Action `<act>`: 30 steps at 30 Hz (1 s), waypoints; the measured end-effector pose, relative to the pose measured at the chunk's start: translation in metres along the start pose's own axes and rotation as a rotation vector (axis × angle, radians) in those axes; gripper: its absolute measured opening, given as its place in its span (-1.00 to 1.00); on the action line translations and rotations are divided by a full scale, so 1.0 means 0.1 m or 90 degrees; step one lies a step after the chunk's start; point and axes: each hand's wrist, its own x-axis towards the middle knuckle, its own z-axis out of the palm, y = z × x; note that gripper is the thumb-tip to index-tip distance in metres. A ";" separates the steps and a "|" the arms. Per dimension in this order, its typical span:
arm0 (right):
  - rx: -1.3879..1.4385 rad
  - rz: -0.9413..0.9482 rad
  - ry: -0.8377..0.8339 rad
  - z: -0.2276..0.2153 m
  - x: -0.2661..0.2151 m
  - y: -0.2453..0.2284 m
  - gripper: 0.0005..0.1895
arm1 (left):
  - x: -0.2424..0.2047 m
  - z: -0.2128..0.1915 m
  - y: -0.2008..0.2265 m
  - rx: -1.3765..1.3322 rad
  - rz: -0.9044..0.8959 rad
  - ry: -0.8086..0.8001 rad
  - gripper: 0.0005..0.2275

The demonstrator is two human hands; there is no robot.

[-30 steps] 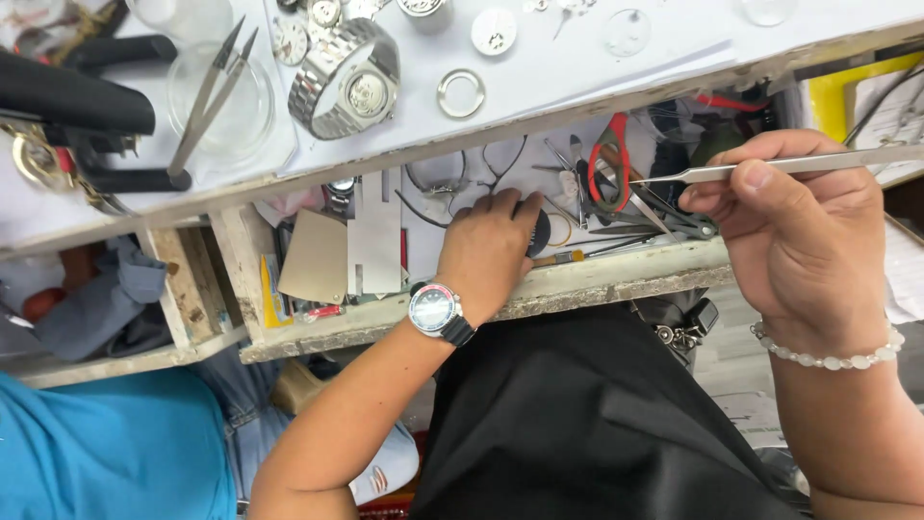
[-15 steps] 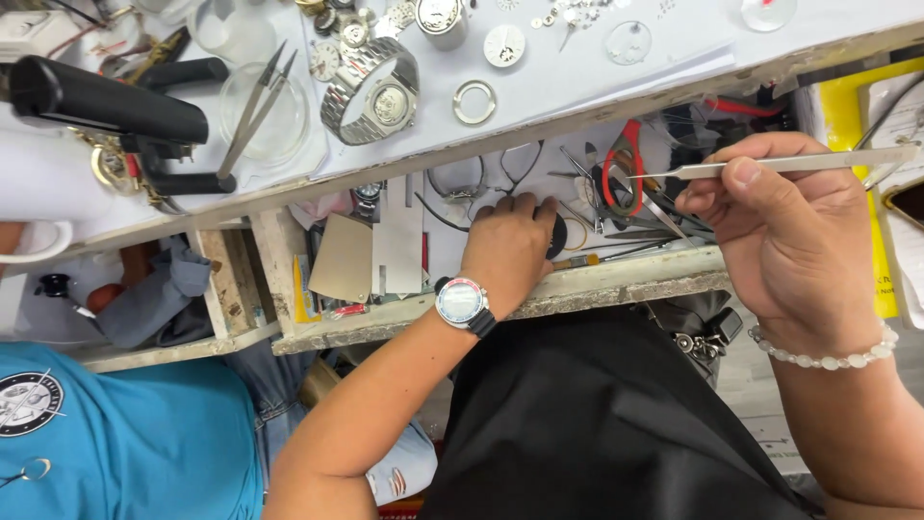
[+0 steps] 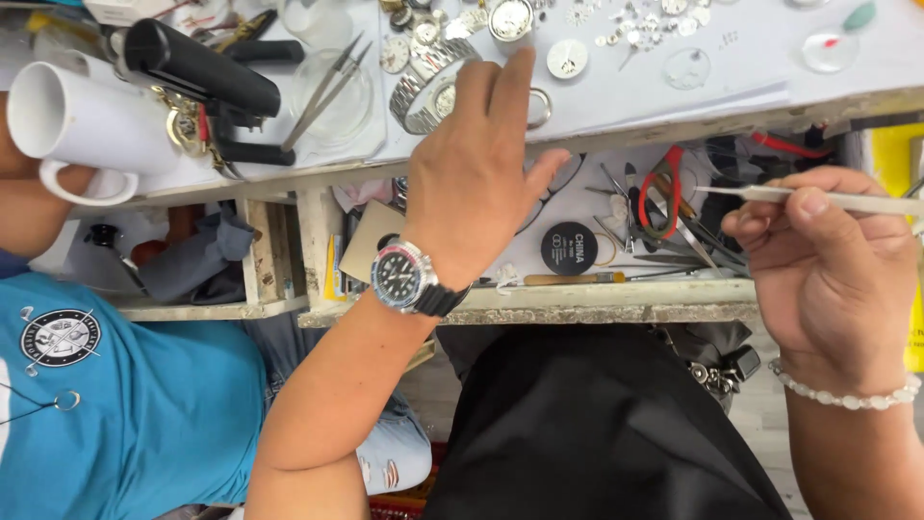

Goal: The person uses tweezers to manipulate small components on a silver watch band and a watch case back on a cluttered workbench. They handle the watch parts with precision tools while surrounded by various watch movements and repair equipment.

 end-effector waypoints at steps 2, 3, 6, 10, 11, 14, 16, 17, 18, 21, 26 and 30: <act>0.005 -0.007 -0.004 -0.01 -0.01 0.02 -0.95 | 0.09 0.06 -0.01 0.031 -0.017 -0.043 -0.22; 0.005 -0.005 0.007 -0.02 -0.01 0.02 -0.94 | 0.11 0.08 -0.01 0.030 -0.005 -0.053 -0.27; -0.002 0.000 0.029 -0.05 -0.03 0.03 -0.94 | 0.16 0.15 -0.02 0.043 0.010 -0.088 -0.34; -0.003 -0.009 0.016 -0.10 -0.03 0.04 -0.94 | 0.20 0.20 -0.06 0.025 0.023 -0.115 -0.58; -0.001 -0.009 0.019 -0.09 -0.03 0.04 -0.94 | 0.21 0.21 -0.07 0.025 0.026 -0.116 -0.58; -0.010 -0.014 0.035 -0.07 -0.04 0.02 -0.91 | 0.23 0.22 -0.11 -0.015 0.037 -0.117 -0.71; -0.029 -0.017 0.026 -0.06 -0.05 0.01 -0.90 | 0.23 0.23 -0.13 0.012 0.043 -0.090 -0.57; -0.030 -0.016 0.028 -0.05 -0.05 0.00 -0.90 | 0.22 0.17 -0.12 0.010 0.044 -0.092 -0.57; -0.029 -0.020 0.033 -0.03 -0.06 -0.02 -0.89 | 0.22 0.10 -0.11 -0.009 0.059 -0.057 -0.52; -0.037 -0.033 0.035 -0.04 -0.09 -0.06 -0.87 | 0.13 -0.11 0.05 -0.177 0.070 -0.033 -0.59; -0.059 -0.076 0.028 -0.05 -0.17 0.01 -0.84 | -0.27 0.02 0.30 -0.699 -0.270 -0.265 -0.65; -0.117 -0.078 0.006 -0.01 -0.23 0.15 -0.83 | -0.62 0.37 0.31 -1.152 -0.366 -0.219 -0.51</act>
